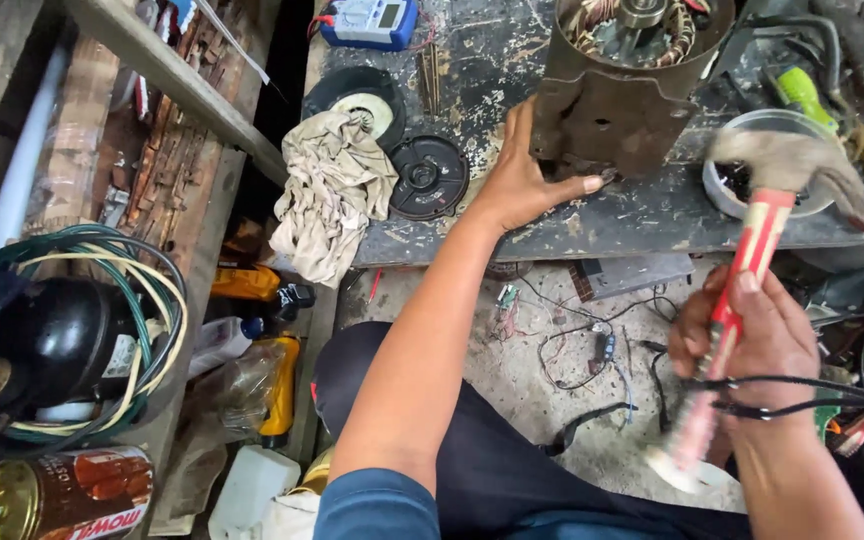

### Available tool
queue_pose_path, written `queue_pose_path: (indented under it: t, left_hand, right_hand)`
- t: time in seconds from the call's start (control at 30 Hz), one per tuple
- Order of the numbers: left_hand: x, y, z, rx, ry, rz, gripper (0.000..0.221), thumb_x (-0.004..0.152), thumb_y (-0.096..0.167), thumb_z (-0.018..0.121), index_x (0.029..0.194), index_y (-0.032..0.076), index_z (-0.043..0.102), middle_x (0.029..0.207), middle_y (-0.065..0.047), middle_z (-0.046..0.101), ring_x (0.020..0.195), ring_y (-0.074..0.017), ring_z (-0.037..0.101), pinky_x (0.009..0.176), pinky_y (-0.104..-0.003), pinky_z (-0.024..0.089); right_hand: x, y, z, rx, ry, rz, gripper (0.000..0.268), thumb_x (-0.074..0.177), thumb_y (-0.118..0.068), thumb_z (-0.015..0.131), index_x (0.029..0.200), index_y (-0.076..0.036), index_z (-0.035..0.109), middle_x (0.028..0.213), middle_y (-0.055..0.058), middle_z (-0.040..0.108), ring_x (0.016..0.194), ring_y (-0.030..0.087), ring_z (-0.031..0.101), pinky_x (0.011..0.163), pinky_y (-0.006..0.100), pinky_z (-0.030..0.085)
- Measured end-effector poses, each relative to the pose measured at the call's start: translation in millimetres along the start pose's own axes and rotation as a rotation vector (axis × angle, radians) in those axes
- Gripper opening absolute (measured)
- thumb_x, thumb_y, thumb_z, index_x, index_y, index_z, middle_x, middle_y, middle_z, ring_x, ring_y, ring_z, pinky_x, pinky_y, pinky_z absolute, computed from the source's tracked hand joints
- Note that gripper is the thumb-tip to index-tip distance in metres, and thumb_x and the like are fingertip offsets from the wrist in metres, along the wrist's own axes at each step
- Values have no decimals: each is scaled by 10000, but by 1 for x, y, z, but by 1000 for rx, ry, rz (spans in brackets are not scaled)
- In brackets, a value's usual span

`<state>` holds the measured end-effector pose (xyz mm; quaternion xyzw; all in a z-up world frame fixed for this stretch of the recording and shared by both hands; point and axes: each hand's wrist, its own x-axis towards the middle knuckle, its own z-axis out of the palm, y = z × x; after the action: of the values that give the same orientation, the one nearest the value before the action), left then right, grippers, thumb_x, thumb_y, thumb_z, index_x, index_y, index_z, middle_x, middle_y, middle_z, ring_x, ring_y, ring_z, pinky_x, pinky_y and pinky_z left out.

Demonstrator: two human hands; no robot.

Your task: Disassembling an electric motor using a screwdriver and a hammer on a repair bench to access internal components.

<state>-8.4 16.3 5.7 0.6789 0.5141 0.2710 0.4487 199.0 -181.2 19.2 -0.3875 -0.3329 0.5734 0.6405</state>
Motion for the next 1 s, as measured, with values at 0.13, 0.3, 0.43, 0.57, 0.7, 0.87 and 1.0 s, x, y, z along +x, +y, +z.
queue_pose_path:
  t: [0.13, 0.3, 0.43, 0.57, 0.7, 0.87, 1.0]
  left_hand:
    - [4, -12, 1, -12, 19, 129, 1314, 661, 648, 772, 1609, 140, 17, 1700, -132, -17, 1595, -340, 56, 1257, -561, 196]
    - [9, -5, -7, -44, -10, 109, 1337, 637, 570, 854, 1610, 168, 29, 1694, -115, -24, 1583, -317, 26, 1265, -537, 154]
    - [11, -6, -6, -122, 83, 262, 1187, 645, 485, 913, 1567, 110, 266, 1623, -130, 257, 1520, -340, 312, 1242, -518, 316]
    - [3, 5, -6, -107, 122, 276, 1148, 604, 543, 888, 1520, 107, 350, 1549, -169, 419, 1456, -361, 428, 1191, -554, 391]
    - [7, 0, -4, -87, 171, 340, 1164, 602, 577, 872, 1528, 116, 337, 1548, -192, 435, 1450, -383, 431, 1192, -567, 395]
    - [5, -2, 4, -185, 178, 405, 1102, 651, 510, 882, 1525, 105, 347, 1518, -188, 444, 1423, -363, 494, 1178, -507, 455]
    - [5, 12, 31, -224, 263, 315, 1194, 597, 495, 860, 1556, 127, 251, 1537, -175, 390, 1451, -368, 436, 1192, -566, 427]
  right_hand:
    - [3, 2, -23, -72, -79, 75, 193, 1036, -221, 591, 1052, -31, 563, 647, 76, 487, 462, 138, 475, 368, 241, 392]
    - [23, 0, -24, -252, 43, -66, 147, 1091, -214, 554, 1116, -72, 527, 699, 86, 516, 534, 190, 542, 423, 293, 512]
    - [51, -27, 15, -299, 76, -59, 81, 1143, -95, 424, 1147, -127, 350, 1312, 159, 638, 674, 212, 639, 595, 354, 592]
    - [76, -11, 39, -296, 22, -226, 236, 1074, 17, 460, 1137, -140, 296, 1574, 220, 522, 722, 179, 681, 480, 227, 542]
    - [90, 6, 51, -520, 24, -411, 347, 1010, 32, 641, 1075, -96, 325, 1524, 269, 493, 735, 201, 655, 462, 250, 504]
    - [97, -11, 45, -685, 151, -321, 346, 1070, 35, 682, 1221, -36, 379, 1216, 158, 591, 569, 132, 587, 430, 234, 523]
    - [107, -24, 29, -674, 133, -332, 331, 1077, 113, 660, 1148, -76, 398, 1086, 132, 586, 565, 138, 583, 461, 235, 522]
